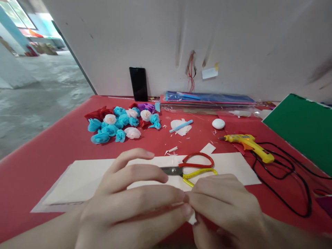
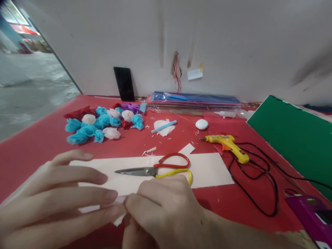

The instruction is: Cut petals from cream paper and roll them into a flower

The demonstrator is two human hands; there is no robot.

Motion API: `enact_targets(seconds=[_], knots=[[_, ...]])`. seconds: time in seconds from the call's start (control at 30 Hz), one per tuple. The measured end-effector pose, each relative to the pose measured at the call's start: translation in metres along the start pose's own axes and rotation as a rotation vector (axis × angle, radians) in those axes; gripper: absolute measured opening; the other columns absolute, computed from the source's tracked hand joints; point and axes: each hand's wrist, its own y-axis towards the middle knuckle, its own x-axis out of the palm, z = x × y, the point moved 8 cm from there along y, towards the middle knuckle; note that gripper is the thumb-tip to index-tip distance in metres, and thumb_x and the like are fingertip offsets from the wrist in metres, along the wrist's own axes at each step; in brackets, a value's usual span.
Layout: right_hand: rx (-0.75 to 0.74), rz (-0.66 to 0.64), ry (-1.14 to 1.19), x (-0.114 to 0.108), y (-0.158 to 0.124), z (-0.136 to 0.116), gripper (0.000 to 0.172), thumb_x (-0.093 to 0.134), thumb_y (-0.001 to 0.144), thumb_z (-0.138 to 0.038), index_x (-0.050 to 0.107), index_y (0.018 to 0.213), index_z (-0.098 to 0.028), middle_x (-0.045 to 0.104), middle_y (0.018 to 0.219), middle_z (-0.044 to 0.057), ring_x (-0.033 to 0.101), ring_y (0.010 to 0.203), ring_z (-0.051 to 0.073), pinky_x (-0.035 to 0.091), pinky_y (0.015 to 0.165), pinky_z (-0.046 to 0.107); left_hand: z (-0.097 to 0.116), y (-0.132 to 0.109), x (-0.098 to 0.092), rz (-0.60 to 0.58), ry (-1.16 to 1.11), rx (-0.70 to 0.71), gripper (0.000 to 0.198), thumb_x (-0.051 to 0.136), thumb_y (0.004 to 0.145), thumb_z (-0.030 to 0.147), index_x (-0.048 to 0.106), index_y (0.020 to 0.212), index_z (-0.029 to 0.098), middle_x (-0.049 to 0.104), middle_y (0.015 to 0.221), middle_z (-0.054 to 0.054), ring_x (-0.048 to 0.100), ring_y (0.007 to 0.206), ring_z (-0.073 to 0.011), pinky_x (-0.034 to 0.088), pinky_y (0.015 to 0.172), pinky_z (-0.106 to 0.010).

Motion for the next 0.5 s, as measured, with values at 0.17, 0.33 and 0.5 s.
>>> enact_targets(seconds=[0.17,0.33,0.5], knots=[[0.043,-0.053,0.139,0.000,0.005,-0.001,0.019,0.043,0.067,-0.003,0.052,0.064,-0.019,0.056,0.051,-0.002,0.051,0.045,0.008,0.041,0.047,0.017,0.001,-0.010,-0.006,0.041,-0.032,-0.131,0.017,0.052,0.086,0.028,0.067,0.086,0.037,0.071,0.070,0.012,0.057,0.072,-0.0154,0.035,0.096,-0.035],[0.081,0.002,0.192,-0.002,0.002,0.002,0.018,0.047,0.071,-0.005,0.054,0.077,-0.021,0.059,0.053,-0.002,0.056,0.047,0.010,0.048,0.051,0.019,0.000,-0.009,-0.005,-0.038,-0.040,-0.127,0.015,0.054,0.085,0.030,0.067,0.087,0.039,0.071,0.072,0.011,0.057,0.072,-0.0168,0.033,0.096,-0.038],[0.027,0.090,0.270,-0.009,-0.001,-0.001,0.011,0.048,0.074,-0.011,0.053,0.069,-0.019,0.058,0.050,0.000,0.056,0.044,0.010,0.049,0.047,0.016,0.000,-0.009,-0.008,-0.002,-0.022,-0.130,0.019,0.055,0.084,0.026,0.067,0.082,0.040,0.071,0.069,0.013,0.054,0.071,-0.0164,0.035,0.092,-0.038]])
